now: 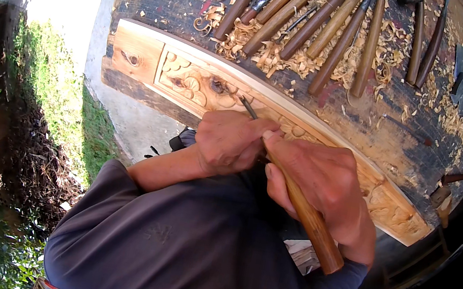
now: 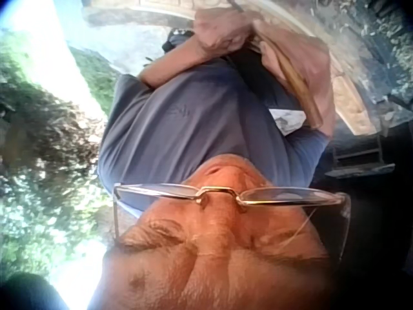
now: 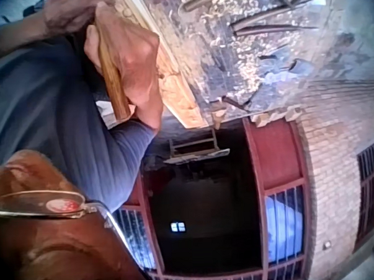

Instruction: The person carves a decorative pattern into a wooden board using a chisel and a wooden mallet. They switch between various chisels laid on the workbench and strike the tools with the mallet to remove small chips of wood.

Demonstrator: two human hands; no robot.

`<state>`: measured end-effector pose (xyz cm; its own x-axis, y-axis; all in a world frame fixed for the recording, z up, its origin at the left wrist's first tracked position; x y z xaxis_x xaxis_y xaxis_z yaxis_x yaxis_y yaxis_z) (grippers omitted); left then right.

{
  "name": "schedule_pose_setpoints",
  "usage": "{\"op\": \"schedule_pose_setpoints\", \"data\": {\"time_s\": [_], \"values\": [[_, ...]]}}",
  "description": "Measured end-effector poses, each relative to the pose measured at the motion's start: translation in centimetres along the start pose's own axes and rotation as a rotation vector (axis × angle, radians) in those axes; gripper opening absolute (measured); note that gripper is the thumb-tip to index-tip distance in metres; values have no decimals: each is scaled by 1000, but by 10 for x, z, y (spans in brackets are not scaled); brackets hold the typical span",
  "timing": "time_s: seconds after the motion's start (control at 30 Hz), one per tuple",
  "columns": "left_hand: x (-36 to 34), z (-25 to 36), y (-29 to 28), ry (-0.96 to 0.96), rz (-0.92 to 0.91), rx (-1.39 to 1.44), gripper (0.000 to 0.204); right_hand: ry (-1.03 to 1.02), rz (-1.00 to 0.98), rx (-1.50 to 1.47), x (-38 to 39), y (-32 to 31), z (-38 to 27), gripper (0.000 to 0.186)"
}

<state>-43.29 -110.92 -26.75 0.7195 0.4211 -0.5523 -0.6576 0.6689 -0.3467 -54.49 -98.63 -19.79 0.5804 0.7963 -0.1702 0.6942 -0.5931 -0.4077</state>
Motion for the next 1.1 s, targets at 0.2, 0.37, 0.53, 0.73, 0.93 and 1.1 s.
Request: {"op": "schedule_pose_setpoints", "data": {"time_s": [0.2,0.37,0.53,0.73,0.93,1.1], "values": [[5,-5,0,-65,20,-42,30,34,-37,-59,-4,4,13,37],[3,-1,1,-3,34,-62,32,-30,33,-37,3,-1,14,36],[0,3,2,79,-32,-62,38,-45,89,38,20,-7,12,37],[0,3,1,112,7,23,41,12,58,36,20,-7,5,35],[0,2,-1,98,8,48,43,34,46,81,15,-5,2,36],[1,1,-2,92,14,57,44,29,43,94,8,-4,-4,34]]}}
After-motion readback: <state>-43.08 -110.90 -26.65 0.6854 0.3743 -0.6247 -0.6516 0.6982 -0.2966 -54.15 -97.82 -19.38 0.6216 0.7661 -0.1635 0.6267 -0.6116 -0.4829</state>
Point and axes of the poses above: each hand's wrist, its own x-axis away from the middle knuckle, its own y-axis out of the palm, z = x × y, the point moved 6 cm from there along -x, towards the middle knuckle, and after that the axes turned 12 degrees about z, right-handed, at the moved point
